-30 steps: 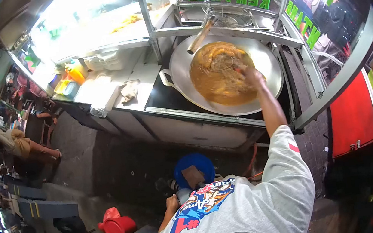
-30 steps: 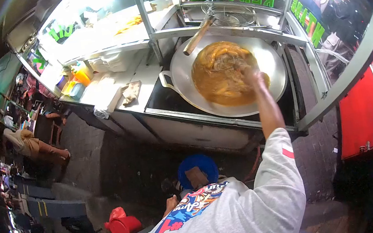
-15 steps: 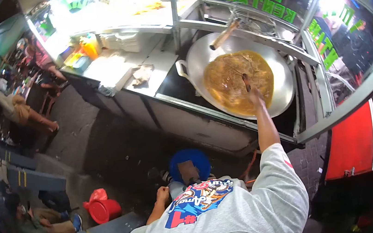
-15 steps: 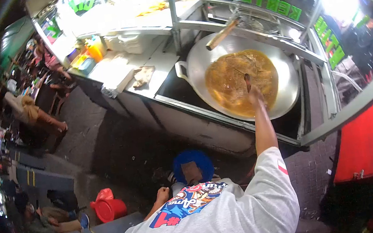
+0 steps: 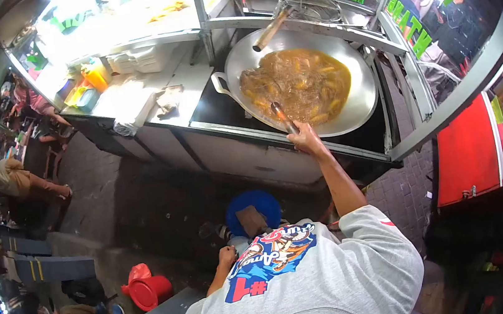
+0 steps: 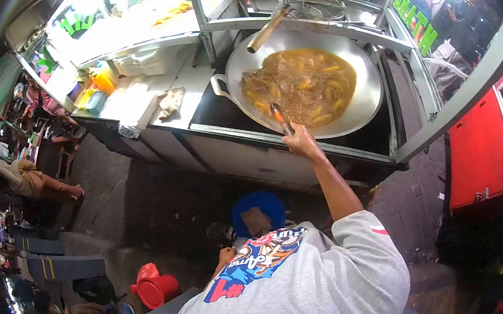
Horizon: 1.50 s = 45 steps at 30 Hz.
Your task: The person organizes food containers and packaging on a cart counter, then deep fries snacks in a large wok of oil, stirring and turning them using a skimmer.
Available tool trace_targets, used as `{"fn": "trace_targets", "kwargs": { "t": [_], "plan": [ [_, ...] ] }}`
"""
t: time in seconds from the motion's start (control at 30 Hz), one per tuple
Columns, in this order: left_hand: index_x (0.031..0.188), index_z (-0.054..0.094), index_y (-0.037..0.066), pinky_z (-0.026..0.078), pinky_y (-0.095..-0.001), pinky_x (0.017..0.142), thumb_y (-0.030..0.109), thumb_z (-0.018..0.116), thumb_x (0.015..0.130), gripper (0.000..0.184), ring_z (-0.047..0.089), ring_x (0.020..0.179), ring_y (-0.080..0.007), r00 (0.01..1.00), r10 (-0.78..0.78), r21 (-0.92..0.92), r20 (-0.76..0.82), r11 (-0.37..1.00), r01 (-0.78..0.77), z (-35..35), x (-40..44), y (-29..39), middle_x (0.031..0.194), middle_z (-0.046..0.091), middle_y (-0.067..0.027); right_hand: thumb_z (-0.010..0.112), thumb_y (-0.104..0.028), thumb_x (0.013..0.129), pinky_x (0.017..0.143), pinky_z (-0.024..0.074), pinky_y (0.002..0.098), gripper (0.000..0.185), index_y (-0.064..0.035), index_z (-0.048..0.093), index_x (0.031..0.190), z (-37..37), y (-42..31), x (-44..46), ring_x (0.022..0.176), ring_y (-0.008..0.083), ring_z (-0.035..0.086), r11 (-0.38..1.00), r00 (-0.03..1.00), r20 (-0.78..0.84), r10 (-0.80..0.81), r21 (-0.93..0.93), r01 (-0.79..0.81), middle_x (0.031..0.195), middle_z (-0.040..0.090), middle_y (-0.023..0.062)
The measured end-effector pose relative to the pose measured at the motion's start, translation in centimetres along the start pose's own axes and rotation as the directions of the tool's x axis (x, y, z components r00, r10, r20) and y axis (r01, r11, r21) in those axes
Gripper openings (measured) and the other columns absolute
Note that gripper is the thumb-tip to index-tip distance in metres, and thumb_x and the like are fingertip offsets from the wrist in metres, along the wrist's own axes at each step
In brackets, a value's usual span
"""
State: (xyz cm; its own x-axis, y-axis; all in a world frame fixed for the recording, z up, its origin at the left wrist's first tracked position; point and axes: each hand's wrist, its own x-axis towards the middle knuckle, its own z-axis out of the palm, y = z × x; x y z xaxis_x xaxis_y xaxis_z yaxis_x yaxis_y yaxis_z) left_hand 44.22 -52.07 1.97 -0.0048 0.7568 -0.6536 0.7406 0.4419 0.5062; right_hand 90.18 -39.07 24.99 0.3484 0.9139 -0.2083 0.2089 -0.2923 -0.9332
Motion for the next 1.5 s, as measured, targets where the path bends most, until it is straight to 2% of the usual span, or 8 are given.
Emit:
{"fn": "trace_targets", "kwargs": {
  "t": [0.17,0.3,0.43,0.77,0.87,1.07,1.17,1.5],
  "plan": [
    [0.074,0.062,-0.008,0.046,-0.0415,0.063,0.04,0.042,0.088,0.053,0.063,0.067,-0.0363,0.988,0.151,0.153,0.039,0.976,-0.155,1.7,6.2,-5.1,0.075,0.061,-0.0265,0.06,-0.018,0.072,0.066,0.0481,0.038,0.044,-0.0064,0.053,0.114,-2.7,0.5,-3.6,0.073,0.0291,0.062,0.839,0.987,-0.116,-0.11,-0.543,0.03,0.08,0.061,0.0173],
    [0.065,0.061,-0.004,0.046,-0.0408,0.056,0.039,0.039,0.09,0.055,0.061,0.056,-0.0296,0.993,0.115,0.057,0.003,0.992,-0.115,-0.8,2.7,1.8,0.058,0.059,-0.0185,0.061,-0.026,0.072,0.086,0.0434,0.0439,0.054,-0.015,0.049,0.123,-7.2,0.0,-7.5,0.101,0.0365,0.055,0.706,0.971,-0.195,-0.135,-0.706,-0.044,0.106,0.059,0.0215],
    [0.073,0.061,0.001,0.043,-0.0365,0.046,0.037,0.04,0.091,0.045,0.054,0.047,-0.0205,0.993,0.101,-0.154,0.068,0.984,-0.089,1.3,6.8,-0.5,0.054,0.054,-0.0099,0.06,-0.024,0.072,0.086,0.0462,0.0402,0.053,-0.0175,0.051,0.123,-13.2,-4.3,-11.7,0.096,0.0341,0.059,0.59,0.976,-0.17,-0.134,-0.805,-0.06,0.104,0.061,0.0191],
    [0.086,0.062,-0.001,0.049,-0.0349,0.053,0.026,0.056,0.084,0.027,0.062,0.058,-0.0217,0.98,0.201,0.016,0.012,0.98,-0.201,2.9,7.5,-4.5,0.069,0.063,-0.0153,0.059,-0.015,0.062,0.071,0.0484,0.0357,0.046,-0.0129,0.063,0.108,-20.7,-13.7,-14.4,0.077,0.0278,0.063,0.463,0.982,-0.032,0.186,-0.879,-0.117,0.086,0.064,0.0153],
    [0.088,0.062,-0.001,0.049,-0.0354,0.058,0.024,0.057,0.083,0.026,0.063,0.062,-0.0228,0.997,0.038,0.0,0.073,0.999,-0.038,1.7,4.7,-2.8,0.071,0.064,-0.0148,0.057,-0.014,0.061,0.064,0.0501,0.036,0.046,-0.0134,0.064,0.107,-19.7,-10.3,-11.3,0.07,0.0266,0.064,0.408,0.96,-0.019,0.279,-0.903,-0.136,0.077,0.064,0.0177],
    [0.089,0.062,-0.001,0.049,-0.0338,0.056,0.024,0.057,0.083,0.026,0.062,0.06,-0.0216,0.998,0.019,-0.029,0.055,0.999,-0.017,1.1,3.2,-4.2,0.072,0.064,-0.0135,0.059,-0.009,0.064,0.078,0.0491,0.0433,0.036,-0.0019,0.061,0.098,-15.6,-0.2,-4.4,0.091,0.0359,0.06,0.346,0.987,-0.08,0.14,-0.93,-0.125,0.093,0.062,0.0226],
    [0.088,0.062,-0.001,0.048,-0.0331,0.055,0.023,0.057,0.083,0.025,0.062,0.059,-0.0203,0.999,-0.012,-0.124,0.035,0.992,0.016,0.6,2.4,-3.8,0.072,0.064,-0.0131,0.057,-0.008,0.065,0.079,0.0486,0.0437,0.032,0.0005,0.061,0.096,-13.1,0.5,-1.5,0.091,0.037,0.06,0.517,0.992,-0.123,0.023,-0.848,-0.117,0.092,0.062,0.0243],
    [0.087,0.062,0.0,0.044,-0.0309,0.043,0.021,0.056,0.085,0.022,0.057,0.051,-0.0166,0.996,-0.086,-0.166,-0.029,0.983,0.08,0.1,-1.1,-3.7,0.064,0.06,-0.0091,0.039,-0.018,0.087,0.086,0.0446,0.0474,0.055,-0.0215,0.023,0.14,-11.2,7.9,13.1,0.098,0.0392,0.058,0.415,0.948,-0.102,-0.301,-0.909,0.034,0.105,0.059,0.0255]
  ]
}}
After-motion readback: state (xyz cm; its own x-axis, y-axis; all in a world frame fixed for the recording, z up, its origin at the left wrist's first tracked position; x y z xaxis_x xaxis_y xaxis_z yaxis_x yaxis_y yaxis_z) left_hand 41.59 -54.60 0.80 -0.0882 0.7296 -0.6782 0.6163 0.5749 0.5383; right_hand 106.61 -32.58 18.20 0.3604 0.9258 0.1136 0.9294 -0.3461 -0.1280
